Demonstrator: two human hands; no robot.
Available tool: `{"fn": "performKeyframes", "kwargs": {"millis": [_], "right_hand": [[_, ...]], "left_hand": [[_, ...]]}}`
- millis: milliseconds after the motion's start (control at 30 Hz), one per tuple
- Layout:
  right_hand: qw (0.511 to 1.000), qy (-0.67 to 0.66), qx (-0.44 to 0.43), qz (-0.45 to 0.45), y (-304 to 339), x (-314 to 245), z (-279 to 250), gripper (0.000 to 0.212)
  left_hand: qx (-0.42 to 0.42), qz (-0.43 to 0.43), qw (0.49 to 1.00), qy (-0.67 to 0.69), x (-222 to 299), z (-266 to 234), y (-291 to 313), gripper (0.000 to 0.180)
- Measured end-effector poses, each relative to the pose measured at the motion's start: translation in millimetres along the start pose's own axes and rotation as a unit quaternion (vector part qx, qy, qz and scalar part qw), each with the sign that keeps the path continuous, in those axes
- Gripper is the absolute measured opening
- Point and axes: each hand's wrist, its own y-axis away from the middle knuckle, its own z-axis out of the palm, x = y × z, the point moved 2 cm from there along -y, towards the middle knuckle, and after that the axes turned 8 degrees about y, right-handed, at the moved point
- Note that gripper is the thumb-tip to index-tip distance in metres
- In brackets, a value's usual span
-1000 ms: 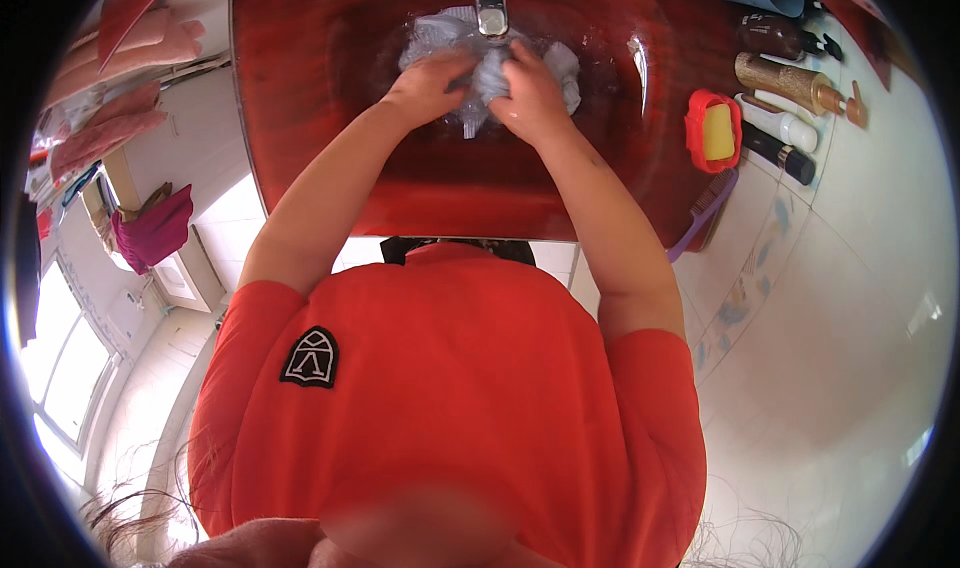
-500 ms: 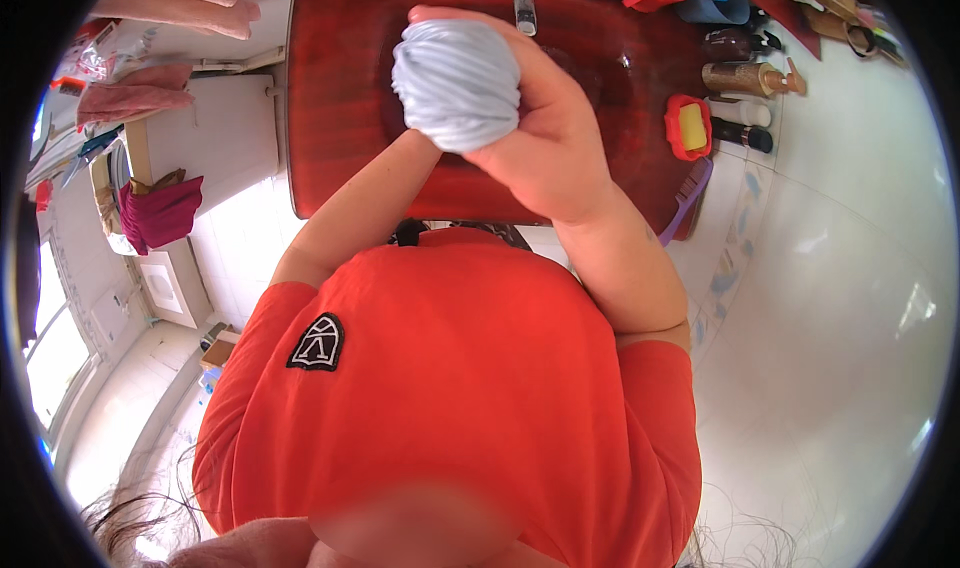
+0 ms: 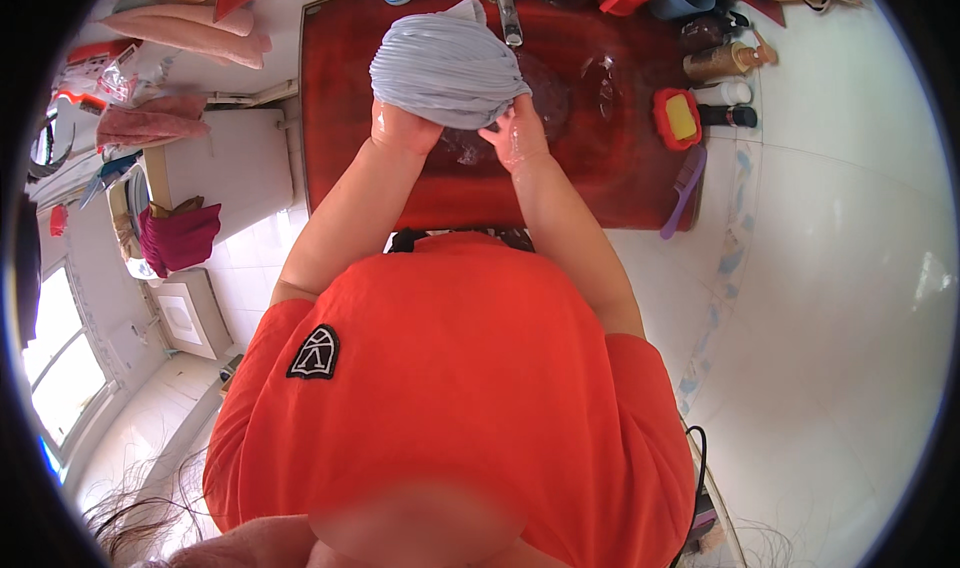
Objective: The person hand washes several pieces of clothing in a sink. They wet, scrub, and rinse a light blue shirt, a brown cloth, and a maroon cloth one at a time, then wring out each item and place them into a nearby washing machine.
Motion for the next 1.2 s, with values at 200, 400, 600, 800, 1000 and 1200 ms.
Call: {"fn": "performKeyframes", "kwargs": {"millis": [200, 400, 600, 800, 1000, 1200], "right_hand": [[0.940, -0.224, -0.244, -0.080, 10, -31, 25, 0.047], [0.934, -0.235, -0.234, -0.133, 21, -68, 27, 0.049], [0.948, -0.103, -0.261, -0.150, 22, -85, 3, 0.046], [0.840, 0.314, -0.414, -0.153, 46, -71, 30, 0.030], [0.933, 0.130, -0.296, -0.160, 46, -70, 30, 0.031], [0.970, 0.024, -0.084, -0.228, 42, -53, 35, 0.025]], "left_hand": [[-0.025, -0.025, 0.999, 0.001, 3, -6, 4, 0.037], [0.109, -0.123, 0.940, -0.301, 21, -61, -3, 0.051], [-0.169, -0.311, 0.917, -0.186, 33, -67, 26, 0.073], [0.043, -0.302, 0.951, -0.044, 5, -44, 12, 0.066], [0.060, -0.086, 0.972, -0.210, 2, -43, 12, 0.030], [0.083, 0.061, 0.951, -0.290, 1, -17, 18, 0.022]]}}
